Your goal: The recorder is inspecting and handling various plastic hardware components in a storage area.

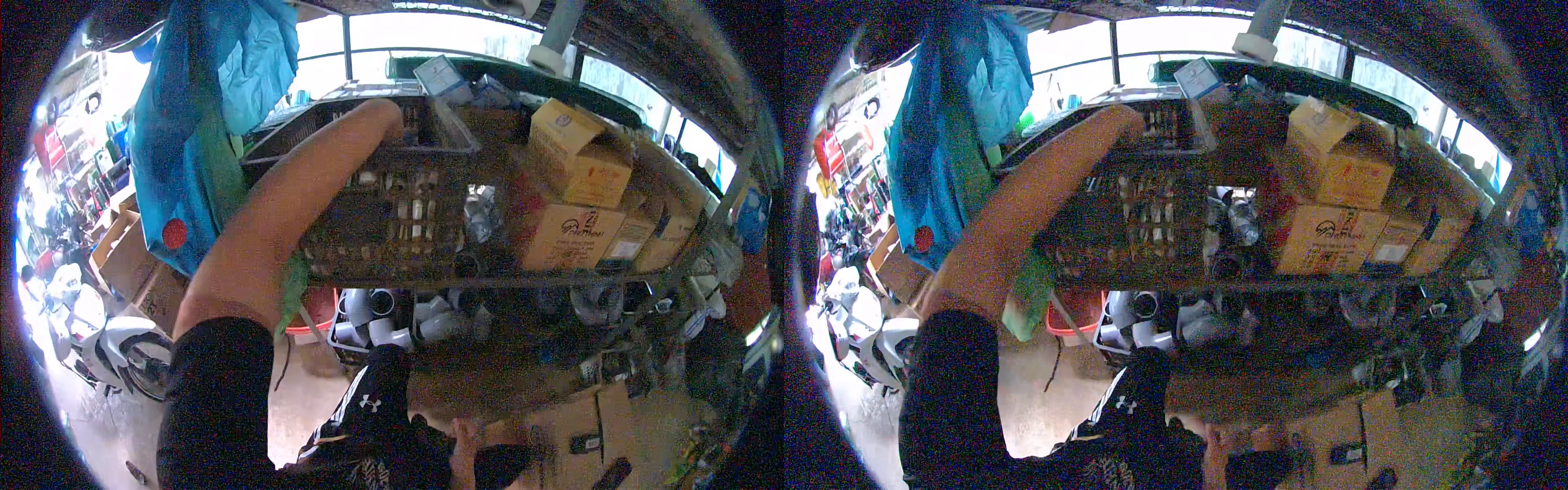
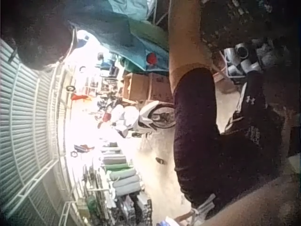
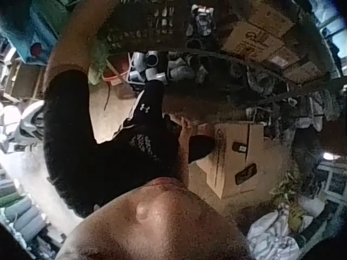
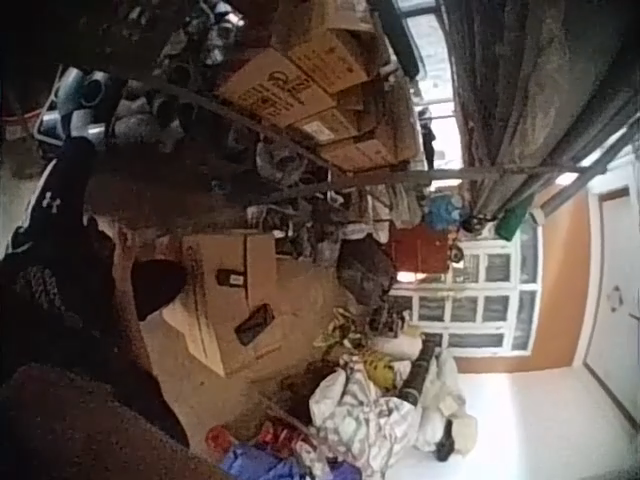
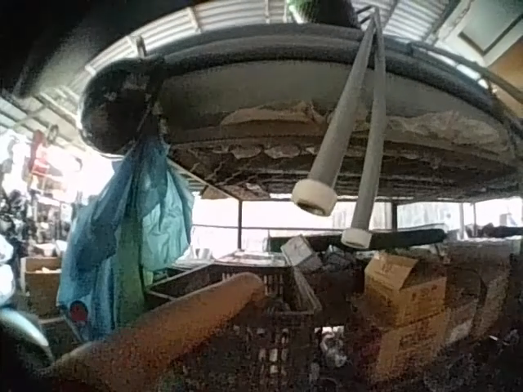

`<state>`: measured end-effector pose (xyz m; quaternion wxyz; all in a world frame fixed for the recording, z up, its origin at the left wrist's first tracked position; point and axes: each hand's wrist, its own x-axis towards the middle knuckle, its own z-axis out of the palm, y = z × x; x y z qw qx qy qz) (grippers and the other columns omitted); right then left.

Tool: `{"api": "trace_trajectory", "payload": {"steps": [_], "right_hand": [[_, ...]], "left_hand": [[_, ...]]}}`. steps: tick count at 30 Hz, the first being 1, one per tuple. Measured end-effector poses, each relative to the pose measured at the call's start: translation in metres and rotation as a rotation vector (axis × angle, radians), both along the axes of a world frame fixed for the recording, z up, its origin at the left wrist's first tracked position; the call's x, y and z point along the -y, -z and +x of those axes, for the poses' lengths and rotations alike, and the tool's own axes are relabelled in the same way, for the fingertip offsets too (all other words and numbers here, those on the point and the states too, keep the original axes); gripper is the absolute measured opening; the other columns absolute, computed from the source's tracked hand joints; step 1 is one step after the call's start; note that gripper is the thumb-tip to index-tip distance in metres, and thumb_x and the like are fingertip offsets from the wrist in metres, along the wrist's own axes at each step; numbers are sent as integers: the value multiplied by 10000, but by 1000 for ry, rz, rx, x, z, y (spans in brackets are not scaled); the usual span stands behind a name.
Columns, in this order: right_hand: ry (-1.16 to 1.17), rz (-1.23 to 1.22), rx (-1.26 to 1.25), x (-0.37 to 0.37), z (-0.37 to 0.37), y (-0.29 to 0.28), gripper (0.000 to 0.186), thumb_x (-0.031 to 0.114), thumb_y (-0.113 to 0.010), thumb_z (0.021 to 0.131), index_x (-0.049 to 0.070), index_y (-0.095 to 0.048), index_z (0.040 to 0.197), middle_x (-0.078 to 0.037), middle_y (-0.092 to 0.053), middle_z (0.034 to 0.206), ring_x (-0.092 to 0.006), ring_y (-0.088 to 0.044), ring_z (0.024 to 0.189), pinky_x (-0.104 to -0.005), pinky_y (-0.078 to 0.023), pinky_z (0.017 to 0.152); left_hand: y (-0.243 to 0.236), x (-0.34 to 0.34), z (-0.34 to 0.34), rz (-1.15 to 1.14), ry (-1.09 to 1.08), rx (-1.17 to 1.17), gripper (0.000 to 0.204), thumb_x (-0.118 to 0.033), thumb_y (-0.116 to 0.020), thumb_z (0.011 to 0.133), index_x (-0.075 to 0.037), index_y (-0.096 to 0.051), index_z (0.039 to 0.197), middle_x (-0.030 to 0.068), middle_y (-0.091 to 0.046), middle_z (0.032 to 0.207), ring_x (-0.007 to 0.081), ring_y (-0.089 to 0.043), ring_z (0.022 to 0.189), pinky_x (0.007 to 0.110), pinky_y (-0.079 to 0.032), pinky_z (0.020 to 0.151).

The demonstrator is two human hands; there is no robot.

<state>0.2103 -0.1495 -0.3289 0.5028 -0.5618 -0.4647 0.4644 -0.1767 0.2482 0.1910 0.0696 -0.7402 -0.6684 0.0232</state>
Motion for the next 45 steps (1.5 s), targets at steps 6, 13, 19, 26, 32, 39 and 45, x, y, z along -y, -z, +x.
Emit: {"api": "trace_trajectory", "payload": {"steps": [6, 13, 19, 26, 32, 39, 45], "right_hand": [[-20, -91, -296, -11, 2, 19, 177, 167, -607, 810, 16, -581, 899, -21, -530, 743, -115, -471, 680, -281, -406, 626], [-548, -64, -599, 11, 25, 33, 373, 284, -621, 807, 67, -547, 1102, -102, -553, 996, -256, -526, 868, -395, -419, 898], [-571, -315, -323, -2, 25, -48, 392, 260, -651, 784, 69, -546, 1109, -101, -556, 1021, -254, -528, 898, -401, -422, 894], [-432, -675, 10, 6, 6, -136, 426, 227, -693, 751, 71, -544, 1119, -99, -560, 1056, -252, -530, 939, -409, -426, 887], [-628, -253, 61, 10, 14, -43, 456, 274, -700, 735, 60, -556, 1112, -131, -558, 1079, -270, -525, 1002, -415, -431, 872], [-654, -111, 214, 4, 15, -85, 437, 215, -699, 732, 24, -536, 1090, -96, -580, 983, -192, -544, 896, -347, -444, 799], [-622, 12, 309, 8, 12, -149, 539, 194, -705, 717, 7, -465, 1162, -107, -579, 1016, -194, -566, 901, -305, -451, 819]], "left_hand": [[26, -26, 25, -172, -209, 295, 472, -322, -618, 754, -158, -522, 1186, 58, -558, 1159, 208, -544, 995, 388, -433, 846], [49, -103, 50, -278, 21, 309, 512, -328, -624, 750, -152, -485, 1211, 61, -549, 1168, 217, -539, 998, 384, -431, 851], [51, -128, 52, -366, 102, 365, 555, -334, -629, 746, -146, -449, 1236, 64, -540, 1178, 226, -534, 1000, 381, -429, 857], [73, -166, 25, -535, 320, 390, 606, -342, -635, 742, -139, -406, 1265, 68, -529, 1188, 237, -528, 1003, 376, -426, 863], [103, -141, -40, -544, 432, 387, 651, -348, -640, 738, -133, -370, 1290, 70, -520, 1197, 246, -523, 1006, 372, -424, 868], [8, -36, 31, 334, 486, 385, 729, -280, -722, 675, -23, -318, 1225, 173, -470, 1167, 289, -503, 996, 371, -418, 873], [-29, 134, 68, 778, 509, 1168, 558, -123, -667, 743, -45, -276, 1133, 200, -457, 1069, 269, -520, 936, 347, -469, 778]]}}
